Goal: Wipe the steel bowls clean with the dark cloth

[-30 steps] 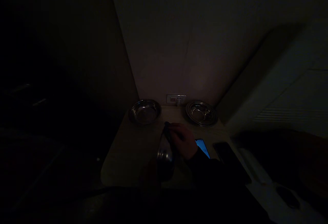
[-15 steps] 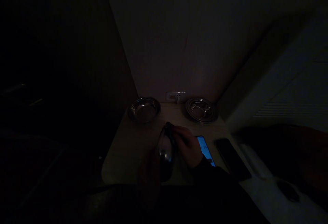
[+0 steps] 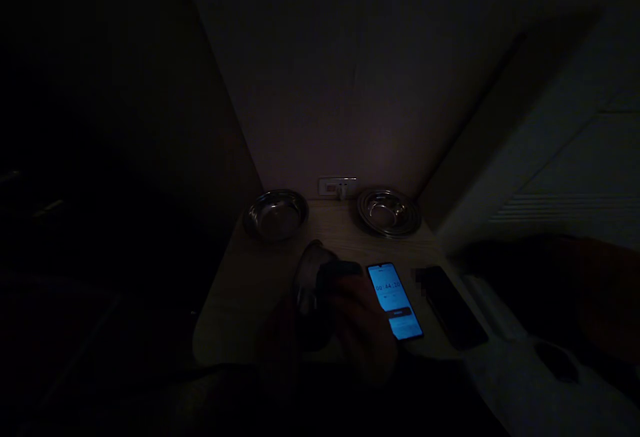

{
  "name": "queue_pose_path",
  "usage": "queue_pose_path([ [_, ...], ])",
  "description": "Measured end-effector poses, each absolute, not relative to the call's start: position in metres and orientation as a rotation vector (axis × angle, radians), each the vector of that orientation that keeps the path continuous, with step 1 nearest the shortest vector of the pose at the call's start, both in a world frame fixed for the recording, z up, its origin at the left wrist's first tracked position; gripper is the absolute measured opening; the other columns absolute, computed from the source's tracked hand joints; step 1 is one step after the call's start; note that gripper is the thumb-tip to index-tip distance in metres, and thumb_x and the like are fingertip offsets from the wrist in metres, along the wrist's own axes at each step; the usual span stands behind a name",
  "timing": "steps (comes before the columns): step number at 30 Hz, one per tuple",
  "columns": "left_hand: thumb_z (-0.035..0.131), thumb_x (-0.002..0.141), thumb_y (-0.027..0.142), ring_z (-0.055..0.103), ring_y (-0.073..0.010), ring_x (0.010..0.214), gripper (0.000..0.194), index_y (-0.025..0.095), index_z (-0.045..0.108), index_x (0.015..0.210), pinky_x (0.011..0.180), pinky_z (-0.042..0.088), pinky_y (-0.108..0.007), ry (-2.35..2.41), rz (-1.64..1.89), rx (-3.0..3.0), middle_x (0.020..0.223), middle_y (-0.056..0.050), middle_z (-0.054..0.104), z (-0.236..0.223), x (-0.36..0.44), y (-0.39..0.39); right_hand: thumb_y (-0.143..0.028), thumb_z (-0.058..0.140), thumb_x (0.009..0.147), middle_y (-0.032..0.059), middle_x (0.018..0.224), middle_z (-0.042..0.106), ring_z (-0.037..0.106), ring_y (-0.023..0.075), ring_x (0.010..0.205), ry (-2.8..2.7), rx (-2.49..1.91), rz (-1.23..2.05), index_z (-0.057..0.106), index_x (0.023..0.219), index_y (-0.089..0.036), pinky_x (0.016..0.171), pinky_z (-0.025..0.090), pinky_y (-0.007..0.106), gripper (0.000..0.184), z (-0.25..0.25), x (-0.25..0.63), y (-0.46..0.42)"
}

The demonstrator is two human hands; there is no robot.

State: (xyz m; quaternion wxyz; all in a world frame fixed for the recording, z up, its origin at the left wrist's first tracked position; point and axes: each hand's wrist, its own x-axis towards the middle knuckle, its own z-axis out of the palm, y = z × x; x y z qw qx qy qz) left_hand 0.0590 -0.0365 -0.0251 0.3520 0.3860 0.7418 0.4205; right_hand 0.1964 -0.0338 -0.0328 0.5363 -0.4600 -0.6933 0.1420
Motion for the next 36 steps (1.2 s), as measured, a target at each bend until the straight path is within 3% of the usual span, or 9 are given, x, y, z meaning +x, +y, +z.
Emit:
queue_pose_path([
  [5,0.041,0.079,0.053,0.063,-0.0202,0.068,0.047,0.015,0.068,0.073,0.055,0.048,-0.025,1.849,1.119,1.039,0.072,-0.010,0.068,-0.029,0.059,-0.038,-0.013,0.051,0.085,0.0066,0.102,0.064,0.055,0.0198,0.096,-1.757,-1.080,0.222,0.063,0.103,-0.023,0.082,0.049,0.036,0.024,-0.022,0.201,-0.021],
  [10,0.043,0.080,0.052,0.062,-0.0191,0.065,0.044,0.016,0.068,0.070,0.054,0.047,-0.024,1.818,1.146,1.105,0.067,-0.008,0.068,-0.028,0.059,-0.040,-0.015,0.052,0.085,0.0072,0.105,0.063,0.052,0.0224,0.103,-1.892,-1.004,0.210,0.063,0.104,-0.022,0.085,0.047,0.039,0.023,-0.017,0.207,-0.013],
  [13,0.042,0.081,0.048,0.061,-0.0182,0.060,0.044,0.015,0.068,0.070,0.051,0.046,-0.024,1.811,1.135,1.117,0.064,-0.007,0.067,-0.031,0.061,-0.040,-0.014,0.050,0.085,0.0069,0.099,0.064,0.057,0.0207,0.093,-1.821,-1.040,0.201,0.064,0.101,-0.023,0.080,0.049,0.037,0.024,-0.014,0.208,-0.016],
  [16,0.043,0.082,0.047,0.061,-0.0179,0.057,0.043,0.015,0.068,0.069,0.049,0.046,-0.025,1.827,1.155,1.170,0.062,-0.007,0.066,-0.036,0.062,-0.041,-0.015,0.051,0.084,0.0064,0.103,0.064,0.054,0.0220,0.100,-1.893,-1.015,0.236,0.063,0.106,-0.025,0.082,0.048,0.039,0.027,-0.012,0.209,-0.017],
  [22,0.047,0.085,0.046,0.062,-0.0135,0.075,0.036,0.014,0.063,0.090,0.071,0.050,-0.031,1.860,1.212,1.211,0.086,-0.006,0.067,-0.041,0.064,-0.045,-0.017,0.049,0.085,0.0075,0.098,0.064,0.056,0.0210,0.094,-1.831,-1.074,0.279,0.065,0.099,-0.022,0.080,0.048,0.038,0.021,-0.008,0.205,-0.014],
  [25,0.047,0.084,0.048,0.062,-0.0151,0.079,0.039,0.013,0.064,0.089,0.076,0.050,-0.034,1.874,1.214,1.202,0.086,-0.007,0.067,-0.039,0.065,-0.048,-0.016,0.051,0.084,0.0052,0.099,0.065,0.053,0.0211,0.099,-1.907,-0.977,0.300,0.065,0.100,-0.024,0.082,0.048,0.037,0.022,-0.007,0.202,-0.014],
  [31,0.044,0.083,0.049,0.063,-0.0197,0.068,0.041,0.016,0.068,0.078,0.059,0.051,-0.029,1.882,1.184,1.114,0.073,-0.010,0.068,-0.038,0.069,-0.048,-0.015,0.048,0.086,0.0076,0.101,0.064,0.054,0.0205,0.098,-1.812,-1.057,0.314,0.064,0.101,-0.021,0.083,0.047,0.038,0.022,-0.011,0.203,-0.013],
  [36,0.043,0.083,0.044,0.064,-0.0209,0.069,0.038,0.016,0.068,0.079,0.058,0.051,-0.029,1.890,1.184,1.100,0.074,-0.010,0.069,-0.040,0.066,-0.044,-0.019,0.051,0.085,0.0057,0.099,0.065,0.054,0.0205,0.097,-1.862,-0.986,0.308,0.066,0.097,-0.024,0.083,0.047,0.038,0.020,-0.012,0.201,-0.016],
])
